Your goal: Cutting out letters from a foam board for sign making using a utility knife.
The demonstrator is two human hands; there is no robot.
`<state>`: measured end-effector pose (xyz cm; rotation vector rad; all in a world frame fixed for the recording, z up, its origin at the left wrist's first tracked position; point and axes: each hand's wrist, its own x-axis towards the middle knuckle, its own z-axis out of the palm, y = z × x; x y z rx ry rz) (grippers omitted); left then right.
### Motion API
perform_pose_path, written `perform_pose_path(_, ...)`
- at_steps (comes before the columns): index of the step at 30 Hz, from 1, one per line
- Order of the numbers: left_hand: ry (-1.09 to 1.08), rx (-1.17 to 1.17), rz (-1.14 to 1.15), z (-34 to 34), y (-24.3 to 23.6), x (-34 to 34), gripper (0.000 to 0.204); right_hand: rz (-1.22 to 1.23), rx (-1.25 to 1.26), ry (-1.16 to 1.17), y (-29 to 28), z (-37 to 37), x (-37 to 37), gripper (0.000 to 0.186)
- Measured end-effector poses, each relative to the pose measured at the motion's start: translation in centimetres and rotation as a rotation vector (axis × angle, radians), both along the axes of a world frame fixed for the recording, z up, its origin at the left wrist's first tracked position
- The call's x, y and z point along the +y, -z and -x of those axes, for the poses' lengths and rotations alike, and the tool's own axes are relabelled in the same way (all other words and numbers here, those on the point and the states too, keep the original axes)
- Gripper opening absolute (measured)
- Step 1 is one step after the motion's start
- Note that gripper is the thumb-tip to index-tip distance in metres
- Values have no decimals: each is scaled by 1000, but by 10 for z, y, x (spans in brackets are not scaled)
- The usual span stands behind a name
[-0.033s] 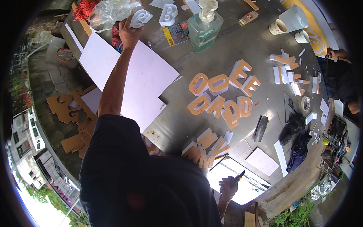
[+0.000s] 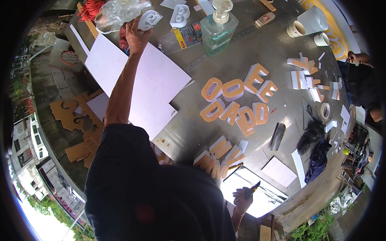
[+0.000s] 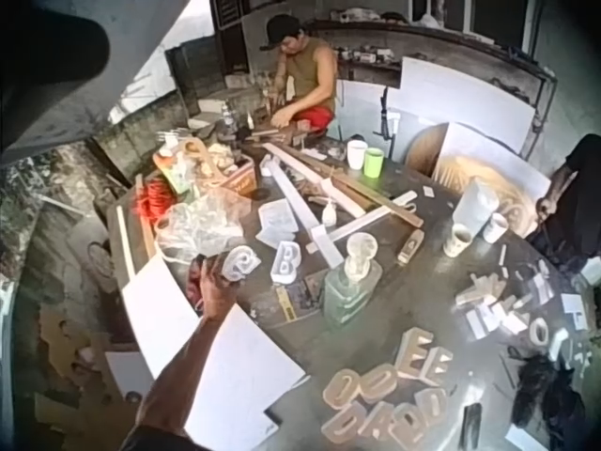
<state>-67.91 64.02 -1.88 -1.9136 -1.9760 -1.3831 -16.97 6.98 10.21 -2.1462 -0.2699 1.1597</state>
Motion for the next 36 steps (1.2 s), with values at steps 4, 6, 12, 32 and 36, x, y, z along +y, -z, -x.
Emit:
perform_pose_path(4, 26, 51, -85, -6, -51, -53, 67, -60, 19, -30, 4, 5, 5, 17)
perform_pose_path(6, 19, 115, -118, -16, -71, -75, 69, -66, 32, -36, 4, 7, 10, 17)
perform_pose_path(12, 86, 153, -218, -26, -91, -102, 72, -80, 34, -53, 8, 5, 5, 18)
perform_pose_path(32, -221, 4, 100, -20, 34, 13, 62, -64, 18, 34, 8, -5, -11, 18)
perform_pose_path(36, -313, 19, 221, -34, 50, 47, 63, -75, 25, 58, 7, -4, -12, 18)
